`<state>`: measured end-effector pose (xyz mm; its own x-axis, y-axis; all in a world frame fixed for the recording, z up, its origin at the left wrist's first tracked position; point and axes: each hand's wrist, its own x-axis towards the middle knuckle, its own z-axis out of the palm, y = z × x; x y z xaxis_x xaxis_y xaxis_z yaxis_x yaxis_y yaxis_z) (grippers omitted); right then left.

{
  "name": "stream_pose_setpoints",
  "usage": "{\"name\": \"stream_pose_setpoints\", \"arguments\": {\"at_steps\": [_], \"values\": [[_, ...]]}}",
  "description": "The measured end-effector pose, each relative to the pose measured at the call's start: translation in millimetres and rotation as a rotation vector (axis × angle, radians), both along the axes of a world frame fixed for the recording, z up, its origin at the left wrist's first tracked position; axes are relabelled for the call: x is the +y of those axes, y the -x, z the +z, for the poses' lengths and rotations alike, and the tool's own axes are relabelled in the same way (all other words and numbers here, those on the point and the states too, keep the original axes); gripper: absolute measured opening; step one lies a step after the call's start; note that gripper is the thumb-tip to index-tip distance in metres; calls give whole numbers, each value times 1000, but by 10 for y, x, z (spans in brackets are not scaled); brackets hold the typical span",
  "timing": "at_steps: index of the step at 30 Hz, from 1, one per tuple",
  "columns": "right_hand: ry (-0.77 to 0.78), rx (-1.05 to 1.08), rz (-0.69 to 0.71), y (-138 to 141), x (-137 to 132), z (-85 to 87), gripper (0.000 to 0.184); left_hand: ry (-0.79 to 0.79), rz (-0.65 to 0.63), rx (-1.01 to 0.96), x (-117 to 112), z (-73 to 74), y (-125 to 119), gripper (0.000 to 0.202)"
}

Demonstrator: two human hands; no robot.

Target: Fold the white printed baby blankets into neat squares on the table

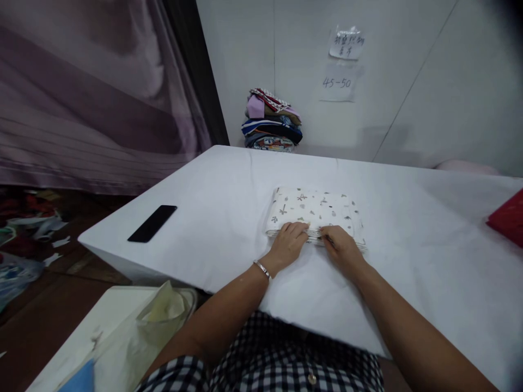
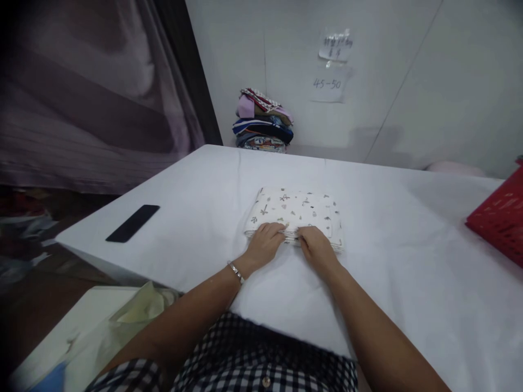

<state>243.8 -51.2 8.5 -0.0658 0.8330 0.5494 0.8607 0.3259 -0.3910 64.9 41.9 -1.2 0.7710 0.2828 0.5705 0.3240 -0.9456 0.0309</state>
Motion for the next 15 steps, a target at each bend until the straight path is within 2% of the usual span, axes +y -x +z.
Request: {"name": "stream_pose_setpoints", "arguments": {"at_steps": [6,15], "values": [[49,-42,48,15,-13,39,17,53,-5,6,6,-9,-11,18],[81,-112,-44,48,37,-29,18,94,4,-77,4,-50,-31,16]]}}
